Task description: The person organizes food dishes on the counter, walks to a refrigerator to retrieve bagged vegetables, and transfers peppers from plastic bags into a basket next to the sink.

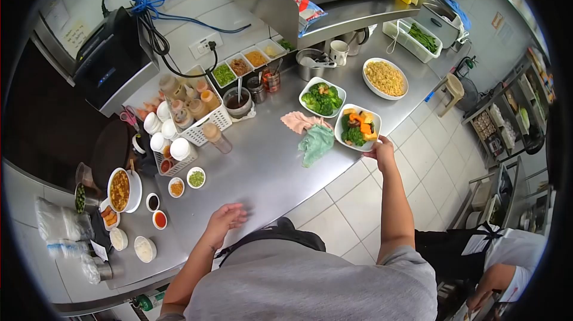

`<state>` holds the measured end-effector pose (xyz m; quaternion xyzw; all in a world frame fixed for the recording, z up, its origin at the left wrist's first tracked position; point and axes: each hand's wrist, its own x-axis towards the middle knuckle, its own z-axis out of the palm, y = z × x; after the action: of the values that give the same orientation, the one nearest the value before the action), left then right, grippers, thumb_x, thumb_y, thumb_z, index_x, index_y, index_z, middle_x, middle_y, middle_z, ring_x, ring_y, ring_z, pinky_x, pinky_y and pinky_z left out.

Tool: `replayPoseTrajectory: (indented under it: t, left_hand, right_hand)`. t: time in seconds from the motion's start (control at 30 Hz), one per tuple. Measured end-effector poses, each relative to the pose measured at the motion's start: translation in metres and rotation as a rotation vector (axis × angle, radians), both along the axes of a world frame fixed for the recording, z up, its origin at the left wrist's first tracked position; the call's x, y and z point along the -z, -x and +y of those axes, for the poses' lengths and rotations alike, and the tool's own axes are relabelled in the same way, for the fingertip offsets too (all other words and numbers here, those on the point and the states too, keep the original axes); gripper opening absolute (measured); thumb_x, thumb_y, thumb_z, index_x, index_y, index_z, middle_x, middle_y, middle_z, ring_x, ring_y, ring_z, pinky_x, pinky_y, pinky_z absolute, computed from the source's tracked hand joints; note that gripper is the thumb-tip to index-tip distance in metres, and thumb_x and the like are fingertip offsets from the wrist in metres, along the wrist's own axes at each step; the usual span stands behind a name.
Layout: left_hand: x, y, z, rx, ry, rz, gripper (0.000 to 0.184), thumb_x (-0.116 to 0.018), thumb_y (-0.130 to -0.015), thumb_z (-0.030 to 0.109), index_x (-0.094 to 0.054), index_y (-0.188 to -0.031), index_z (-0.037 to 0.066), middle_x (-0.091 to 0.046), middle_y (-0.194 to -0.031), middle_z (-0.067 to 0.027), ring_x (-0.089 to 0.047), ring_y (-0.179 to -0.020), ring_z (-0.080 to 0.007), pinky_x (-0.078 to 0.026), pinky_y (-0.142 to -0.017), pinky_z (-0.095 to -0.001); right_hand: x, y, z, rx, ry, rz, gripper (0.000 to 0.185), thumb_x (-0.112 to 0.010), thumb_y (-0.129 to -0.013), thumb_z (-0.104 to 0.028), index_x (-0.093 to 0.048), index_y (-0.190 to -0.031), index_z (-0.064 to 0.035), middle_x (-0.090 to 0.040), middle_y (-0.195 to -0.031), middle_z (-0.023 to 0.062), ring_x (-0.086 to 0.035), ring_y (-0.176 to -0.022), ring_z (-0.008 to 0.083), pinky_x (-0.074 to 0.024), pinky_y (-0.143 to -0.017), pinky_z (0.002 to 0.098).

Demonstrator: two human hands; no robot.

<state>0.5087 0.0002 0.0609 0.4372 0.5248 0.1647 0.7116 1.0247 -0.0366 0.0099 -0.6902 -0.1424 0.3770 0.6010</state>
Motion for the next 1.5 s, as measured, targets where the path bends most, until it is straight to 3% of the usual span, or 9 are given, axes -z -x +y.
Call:
replayPoseTrajectory:
  t: [0.53,0.6,0.67,0.77,0.9,1.03,1.17,1.33,1.5]
  left_hand:
    - [0.046,-0.015,0.015,-0.083,0.15,-0.029,0.059,-0.051,-0.089,0.01,-0.026,-0.143,0.006,-0.054,-0.115,-0.0133,-0.061,-0.092,-0.022,-0.054,-0.077,-0.0345]
    - [0.046,-0.001,0.01,-0.167,0.142,-0.027,0.06,-0.051,-0.088,0.008,-0.026,-0.143,0.006,-0.054,-0.113,-0.0135,-0.062,-0.091,-0.0218,-0.055,-0.075,-0.034]
    - [0.052,0.015,0.005,-0.24,0.099,-0.035,0.065,-0.053,-0.085,0.005,-0.024,-0.143,0.006,-0.053,-0.111,-0.0139,-0.063,-0.088,-0.0222,-0.056,-0.073,-0.0338]
    - [0.065,0.029,-0.006,-0.335,0.135,-0.028,0.068,-0.054,-0.084,0.005,-0.023,-0.144,0.006,-0.048,-0.114,-0.0151,-0.062,-0.09,-0.0245,-0.056,-0.075,-0.0354]
    - [0.07,0.058,-0.031,-0.571,0.043,-0.103,0.059,-0.053,-0.081,0.001,-0.035,-0.138,0.006,-0.053,-0.111,-0.0124,-0.062,-0.09,-0.0229,-0.055,-0.072,-0.034]
    - [0.087,0.136,-0.052,-0.946,-0.281,0.278,0.056,-0.059,-0.075,0.001,-0.045,-0.128,0.007,-0.054,-0.109,-0.0081,-0.059,-0.073,-0.0148,-0.048,-0.058,-0.0268]
    - [0.076,0.246,-0.05,-1.003,-0.806,1.208,0.08,-0.08,-0.065,0.014,-0.039,-0.132,-0.001,-0.048,-0.123,-0.0198,-0.047,-0.115,-0.0333,-0.039,-0.097,-0.0405]
    - [0.063,0.32,-0.03,-0.967,-0.328,1.408,0.123,-0.086,-0.055,0.042,-0.011,-0.147,0.01,-0.03,-0.144,-0.0216,-0.035,-0.131,-0.0351,-0.028,-0.103,-0.056]
    - [0.049,0.345,-0.01,-0.815,-0.227,1.271,0.124,-0.087,-0.054,0.036,-0.01,-0.147,0.01,-0.037,-0.137,-0.0233,-0.039,-0.126,-0.039,-0.035,-0.101,-0.0511]
  right_hand:
    - [0.021,0.237,-0.003,-0.661,0.103,0.243,0.056,-0.051,-0.076,0.0,-0.039,-0.13,0.0058,-0.064,-0.088,0.0163,-0.066,-0.071,0.0235,-0.0586,-0.059,0.033]
    - [0.018,0.225,0.021,-0.855,0.073,0.077,0.047,-0.059,-0.084,-0.013,-0.042,-0.125,0.0034,-0.063,-0.091,0.0123,-0.063,-0.071,0.0163,-0.0534,-0.059,0.0293]
    - [0.12,0.131,0.071,-0.585,-0.068,-0.599,0.027,-0.052,-0.092,-0.021,-0.052,-0.113,-0.0024,-0.063,-0.087,0.0056,-0.06,-0.069,0.0145,-0.0483,-0.066,0.0272]
    - [0.038,0.073,0.125,0.087,-0.003,-0.139,0.041,-0.05,-0.092,-0.023,-0.043,-0.125,-0.0008,-0.058,-0.099,0.0161,-0.062,-0.077,0.0266,-0.0533,-0.07,0.0354]
    - [0.07,-0.01,0.166,-0.203,-0.045,0.588,0.027,-0.047,-0.094,-0.012,-0.045,-0.111,0.0089,-0.063,-0.092,0.0241,-0.065,-0.08,0.0307,-0.0589,-0.07,0.0323]
    - [0.077,-0.009,0.179,-0.265,-0.006,0.323,0.018,-0.045,-0.089,-0.003,-0.051,-0.101,0.009,-0.064,-0.086,0.0191,-0.065,-0.072,0.0232,-0.0571,-0.059,0.023]
    - [0.083,-0.016,0.177,-0.254,0.027,0.196,0.017,-0.047,-0.084,-0.003,-0.056,-0.097,0.0033,-0.063,-0.081,0.0112,-0.061,-0.064,0.0156,-0.0491,-0.051,0.0198]
    - [-0.019,0.03,0.131,-0.327,0.012,-0.089,0.023,-0.048,-0.082,-0.005,-0.057,-0.103,-0.0011,-0.065,-0.078,0.0097,-0.058,-0.058,0.011,-0.0456,-0.05,0.019]
    - [-0.1,0.108,0.075,-0.452,0.038,-0.21,0.028,-0.046,-0.08,-0.005,-0.055,-0.106,0.0016,-0.063,-0.072,0.0089,-0.057,-0.052,0.0124,-0.0454,-0.046,0.0206]
